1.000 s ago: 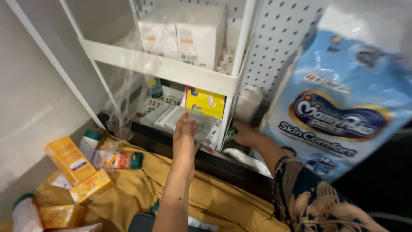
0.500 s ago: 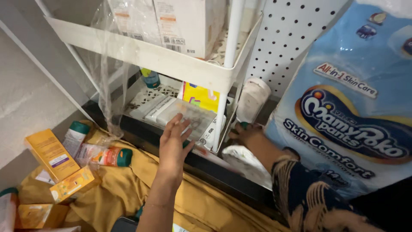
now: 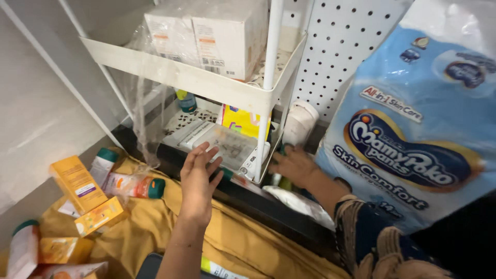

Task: The person tidies a cluttered room by sorting toiletries and cosmetic products. They pick up scattered bottles, tubes and boxes from the floor and a small cabinet, arrange them on a pegboard shelf unit, place items into a white storage caddy, and line up tubes of cream on a lower shelf.

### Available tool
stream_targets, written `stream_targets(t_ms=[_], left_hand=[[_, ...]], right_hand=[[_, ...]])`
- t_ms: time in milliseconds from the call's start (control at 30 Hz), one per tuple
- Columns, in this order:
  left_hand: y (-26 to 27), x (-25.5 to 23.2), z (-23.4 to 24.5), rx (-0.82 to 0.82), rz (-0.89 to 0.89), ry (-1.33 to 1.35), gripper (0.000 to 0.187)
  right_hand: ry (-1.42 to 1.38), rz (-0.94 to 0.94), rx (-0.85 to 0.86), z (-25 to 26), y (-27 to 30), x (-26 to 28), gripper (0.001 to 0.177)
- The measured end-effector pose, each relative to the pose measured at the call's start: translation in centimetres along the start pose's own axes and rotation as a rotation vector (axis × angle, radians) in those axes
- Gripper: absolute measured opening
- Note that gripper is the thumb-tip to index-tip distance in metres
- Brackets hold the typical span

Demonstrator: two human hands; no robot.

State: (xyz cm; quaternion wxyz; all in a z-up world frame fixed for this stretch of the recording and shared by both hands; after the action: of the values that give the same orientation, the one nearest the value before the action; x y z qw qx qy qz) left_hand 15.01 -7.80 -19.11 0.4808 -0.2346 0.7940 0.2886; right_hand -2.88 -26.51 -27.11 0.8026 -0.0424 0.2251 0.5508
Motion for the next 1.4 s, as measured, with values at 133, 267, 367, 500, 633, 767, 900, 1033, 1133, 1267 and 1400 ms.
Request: stream_targets(t_ms=[133, 267, 367, 500, 633, 767, 900, 1033, 1133, 1267, 1400], left_hand=[[0.7, -0.9, 2.1, -0.039, -0.004, -0.042, 0.044], [2.1, -2.7, 3.9, -0.026, -0.006, -0.075, 0.043], [4.0, -4.8, 4.5, 0.009, 0.003, -0.094, 0.047], [6.7, -6.9, 5.5, 0.109, 0.154, -0.232, 0.062], [7.1, -6.5, 8.1, 0.115, 0.230, -0.368, 0.082], [4.5, -7.9, 15.6, -0.629, -0.282, -0.730, 0.078], [3.0, -5.9, 22.4, -0.726, -0.279, -0.788, 0.064], [-0.4, -1.8, 21.8, -0.536, -0.183, -0.794, 0.063], [-3.3, 1.7, 17.7, -0.249, -0.315, -0.789, 0.040], [-4.6, 7.9, 13.9, -0.215, -0.316, -0.590, 0.060], [-6.0, 11.8, 13.4, -0.237, -0.167, -0.600, 0.056]], right_hand=[[0.017, -0.009, -0.327, 5.8, 2.9, -1.1, 0.030], [0.161, -0.061, -0.325, 10.0, 5.6, -1.3, 0.016], [0.190, -0.156, -0.213, 13.2, 7.5, -0.6, 0.010], [-0.241, -0.238, -0.073, 18.1, 9.5, 2.1, 0.017], [-0.579, 0.007, -0.350, 24.0, 7.0, 8.5, 0.035], [-1.083, -0.144, -0.099, 23.7, 3.1, 8.6, 0.037], [-0.442, -0.255, -0.208, 18.1, 2.8, 2.2, 0.013], [-0.194, -0.337, 0.065, 10.3, 4.0, -1.9, 0.015], [-0.128, -0.324, 0.149, 6.0, 3.6, -2.2, 0.016], [-0.024, -0.304, 0.179, 0.6, 2.3, -2.5, 0.017], [0.093, -0.393, 0.138, -4.6, -1.9, -3.2, 0.022]])
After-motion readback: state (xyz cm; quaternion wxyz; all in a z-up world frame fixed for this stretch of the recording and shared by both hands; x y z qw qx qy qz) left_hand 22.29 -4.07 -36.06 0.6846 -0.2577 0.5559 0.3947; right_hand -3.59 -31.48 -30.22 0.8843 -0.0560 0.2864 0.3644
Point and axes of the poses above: each hand's wrist, its own y-axis away from the middle knuckle, its own z-axis out of the back of the hand, x = y × z, the point moved 3 cm from there along -y, towards the middle knuckle, and after that the axes turned 1 degree about -z, right-handed, at the moved point
